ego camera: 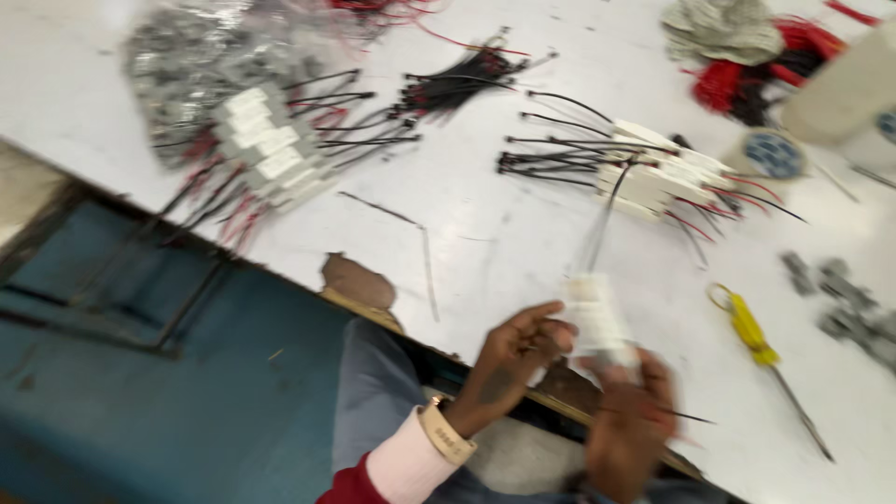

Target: The person assembles small white electrical components by inserting wires and gray plastic clips into the units. They handle each unit one at a time, using their hands to press the clips into place and then set the finished units aside on the table.

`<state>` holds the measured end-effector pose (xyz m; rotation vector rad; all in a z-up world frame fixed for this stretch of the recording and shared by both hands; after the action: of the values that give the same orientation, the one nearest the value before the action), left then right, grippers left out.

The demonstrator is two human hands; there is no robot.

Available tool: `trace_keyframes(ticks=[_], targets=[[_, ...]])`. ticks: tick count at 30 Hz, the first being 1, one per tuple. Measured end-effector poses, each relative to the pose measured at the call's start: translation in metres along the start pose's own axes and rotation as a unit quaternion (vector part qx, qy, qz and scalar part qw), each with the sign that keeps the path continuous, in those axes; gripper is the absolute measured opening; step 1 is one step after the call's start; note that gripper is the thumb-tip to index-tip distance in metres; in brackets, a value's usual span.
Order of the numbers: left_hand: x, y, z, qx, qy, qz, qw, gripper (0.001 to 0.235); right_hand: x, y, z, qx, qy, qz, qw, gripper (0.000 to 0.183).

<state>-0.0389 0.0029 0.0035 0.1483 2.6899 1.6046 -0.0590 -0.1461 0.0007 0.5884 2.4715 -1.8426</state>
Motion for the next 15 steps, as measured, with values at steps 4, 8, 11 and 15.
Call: trace_keyframes(ticks=[4, 8, 11, 15], targets=[[-0.011, 0.019, 0.01, 0.057, 0.124, 0.024, 0.99, 0.032, 0.008, -0.019, 0.013, 0.102, -0.269, 0.019, 0.957, 0.045], [-0.013, 0.065, 0.014, -0.23, 0.034, -0.014, 0.973, 0.05, -0.049, -0.069, 0.08, 0.318, -0.117, 0.143, 0.93, 0.038], [-0.027, 0.075, 0.015, -0.541, -0.022, 0.052, 0.839, 0.061, -0.132, -0.069, 0.123, 0.467, 0.019, 0.167, 0.868, 0.028], [-0.054, 0.053, -0.008, -0.634, -0.125, -0.024, 0.763, 0.057, -0.212, -0.031, 0.162, 0.633, -0.007, 0.141, 0.762, 0.022]])
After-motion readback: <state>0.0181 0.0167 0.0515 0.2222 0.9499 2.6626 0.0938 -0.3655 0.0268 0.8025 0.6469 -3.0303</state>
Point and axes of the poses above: each hand's wrist, its own x-axis away from the middle knuckle, its own z-axis out of the back of the hand, y = z × x, the point moved 1 cm from there along -x, towards the middle knuckle, and after that the axes turned 2 degrees about x, right-handed, at the moved point
